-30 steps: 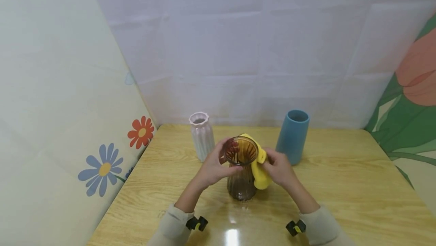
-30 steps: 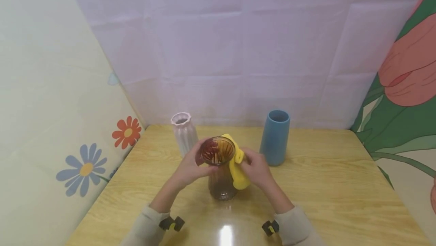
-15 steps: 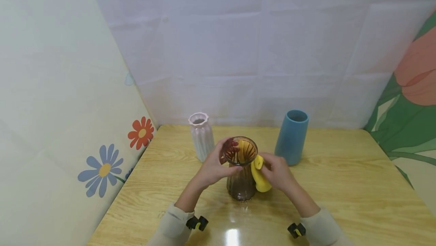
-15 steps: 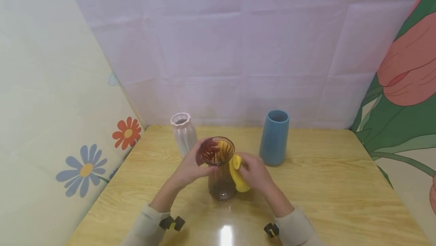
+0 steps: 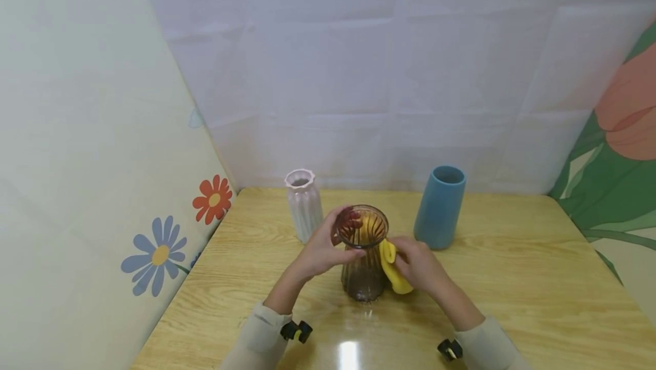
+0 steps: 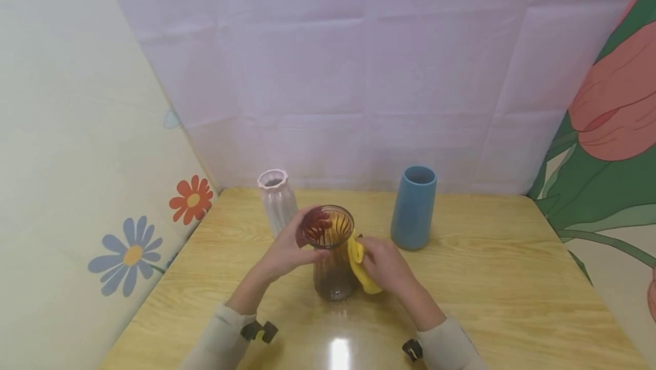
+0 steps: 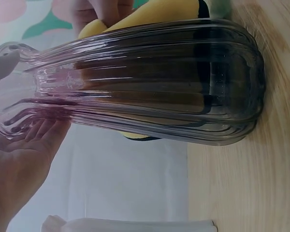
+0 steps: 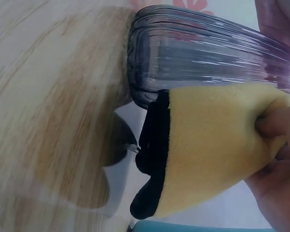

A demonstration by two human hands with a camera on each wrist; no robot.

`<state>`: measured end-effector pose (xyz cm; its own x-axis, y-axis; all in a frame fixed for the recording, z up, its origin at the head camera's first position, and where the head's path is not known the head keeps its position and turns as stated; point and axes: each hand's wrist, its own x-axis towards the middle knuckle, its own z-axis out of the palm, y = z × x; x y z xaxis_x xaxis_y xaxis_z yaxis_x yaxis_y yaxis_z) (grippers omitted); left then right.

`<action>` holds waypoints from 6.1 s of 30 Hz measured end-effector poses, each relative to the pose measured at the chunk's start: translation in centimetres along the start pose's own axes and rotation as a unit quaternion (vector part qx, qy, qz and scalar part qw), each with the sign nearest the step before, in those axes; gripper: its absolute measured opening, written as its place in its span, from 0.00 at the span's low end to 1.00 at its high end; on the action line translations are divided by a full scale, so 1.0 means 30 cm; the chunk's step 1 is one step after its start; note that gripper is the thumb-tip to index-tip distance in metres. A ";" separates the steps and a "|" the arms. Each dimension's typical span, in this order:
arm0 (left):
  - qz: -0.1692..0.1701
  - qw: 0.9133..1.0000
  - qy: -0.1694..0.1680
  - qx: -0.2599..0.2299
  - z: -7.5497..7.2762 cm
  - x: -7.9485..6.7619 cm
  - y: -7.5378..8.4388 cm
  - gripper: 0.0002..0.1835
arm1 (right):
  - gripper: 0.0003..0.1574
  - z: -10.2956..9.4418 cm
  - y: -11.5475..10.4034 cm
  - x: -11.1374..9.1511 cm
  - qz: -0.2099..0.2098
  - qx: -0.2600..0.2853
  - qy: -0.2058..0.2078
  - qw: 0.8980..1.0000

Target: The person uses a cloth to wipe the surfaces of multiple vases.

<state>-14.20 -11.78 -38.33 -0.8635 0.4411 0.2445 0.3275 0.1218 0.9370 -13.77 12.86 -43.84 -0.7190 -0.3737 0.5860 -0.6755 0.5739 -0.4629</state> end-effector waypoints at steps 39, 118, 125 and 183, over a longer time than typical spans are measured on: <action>0.039 0.999 -0.026 -0.011 -0.011 0.016 -0.014 0.50 | 0.17 0.023 0.060 -0.057 0.019 -0.090 -0.128 0.987; -0.005 0.996 0.090 0.018 -0.019 0.194 -0.065 0.50 | 0.22 -0.252 -0.015 -0.082 -0.015 -0.058 0.150 0.987; -0.011 0.995 0.097 0.018 -0.017 0.212 -0.066 0.51 | 0.25 -0.292 -0.032 -0.095 -0.009 -0.059 0.165 0.984; -0.038 0.992 0.119 0.005 -0.023 0.359 -0.105 0.56 | 0.23 -0.464 -0.036 -0.209 0.012 -0.006 0.261 0.965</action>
<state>-24.78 -8.03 -38.46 -0.9515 0.2078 0.2270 0.2613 0.1556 0.9526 -6.26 24.73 -37.75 -0.5521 0.0570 0.8318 -0.6546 0.5883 -0.4748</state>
